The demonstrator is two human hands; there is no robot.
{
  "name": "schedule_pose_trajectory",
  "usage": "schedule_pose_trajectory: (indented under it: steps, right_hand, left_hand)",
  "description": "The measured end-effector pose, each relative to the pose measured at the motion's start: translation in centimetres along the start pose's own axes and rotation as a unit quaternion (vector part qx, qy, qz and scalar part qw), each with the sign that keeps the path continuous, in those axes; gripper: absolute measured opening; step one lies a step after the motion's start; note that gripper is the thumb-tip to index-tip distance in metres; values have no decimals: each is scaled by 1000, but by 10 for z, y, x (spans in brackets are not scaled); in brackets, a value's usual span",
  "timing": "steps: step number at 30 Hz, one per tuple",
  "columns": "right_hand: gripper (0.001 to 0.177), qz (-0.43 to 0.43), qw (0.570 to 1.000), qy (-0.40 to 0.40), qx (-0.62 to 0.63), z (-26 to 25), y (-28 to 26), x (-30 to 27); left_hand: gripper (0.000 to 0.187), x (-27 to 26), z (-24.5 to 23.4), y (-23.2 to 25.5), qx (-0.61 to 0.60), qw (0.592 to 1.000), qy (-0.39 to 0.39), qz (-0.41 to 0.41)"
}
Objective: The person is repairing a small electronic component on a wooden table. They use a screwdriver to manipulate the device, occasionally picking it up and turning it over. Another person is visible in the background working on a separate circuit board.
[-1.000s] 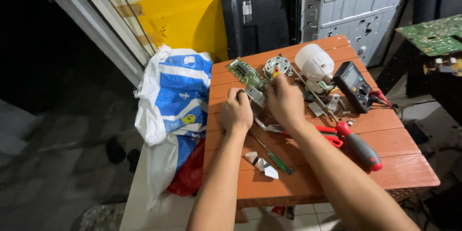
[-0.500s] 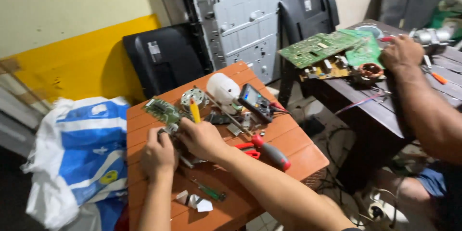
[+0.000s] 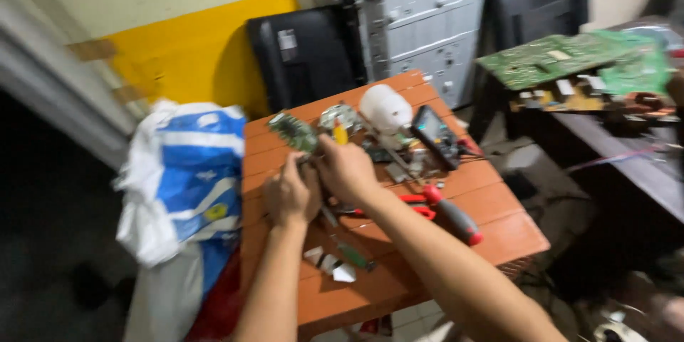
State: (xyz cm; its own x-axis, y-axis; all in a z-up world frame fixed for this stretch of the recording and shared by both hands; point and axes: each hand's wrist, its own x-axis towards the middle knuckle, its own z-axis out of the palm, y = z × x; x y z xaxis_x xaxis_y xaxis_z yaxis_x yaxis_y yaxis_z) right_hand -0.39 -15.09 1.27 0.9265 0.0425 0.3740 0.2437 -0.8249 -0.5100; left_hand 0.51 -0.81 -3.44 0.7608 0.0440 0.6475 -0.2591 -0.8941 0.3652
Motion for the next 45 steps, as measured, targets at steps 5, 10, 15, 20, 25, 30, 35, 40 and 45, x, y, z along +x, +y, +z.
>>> schedule_pose_trajectory:
  steps: [5, 10, 15, 20, 25, 30, 35, 40, 45]
  right_hand:
    - [20, -3, 1000, -24, 15, 5, 11, -3]
    - [16, -3, 1000, 1, 6, -4, -5, -3]
    - [18, -17, 999, -41, 5, 2, 19, -18]
    - [17, -50, 999, 0, 5, 8, 11, 1]
    - [18, -87, 996, 22, -21, 1, 13, -14]
    - [17, -121, 993, 6, 3, -11, 31, -14]
    - [15, -79, 961, 190, 185, -18, 32, -16]
    - [13, -63, 955, 195, 215, -23, 23, -21]
    - [8, -47, 939, 172, 294, -28, 15, -22]
  left_hand:
    - [19, 2, -3, -6, 5, 1000, 2, 24]
    - [19, 0, 5, -3, -43, 999, -10, 30]
    - [21, 0, -4, -3, -33, 999, -15, 33]
    - [22, 0, -7, 5, -66, 998, -15, 3]
    - [27, -3, -13, 4, -106, 994, -17, -5]
    - [30, 1, -5, -14, -155, 987, 36, -20]
    - [39, -1, -26, -3, -187, 970, 132, 78]
    - [44, -1, -26, 1, -124, 967, 140, 175]
    - [42, 1, -27, 0, -64, 964, 120, 229]
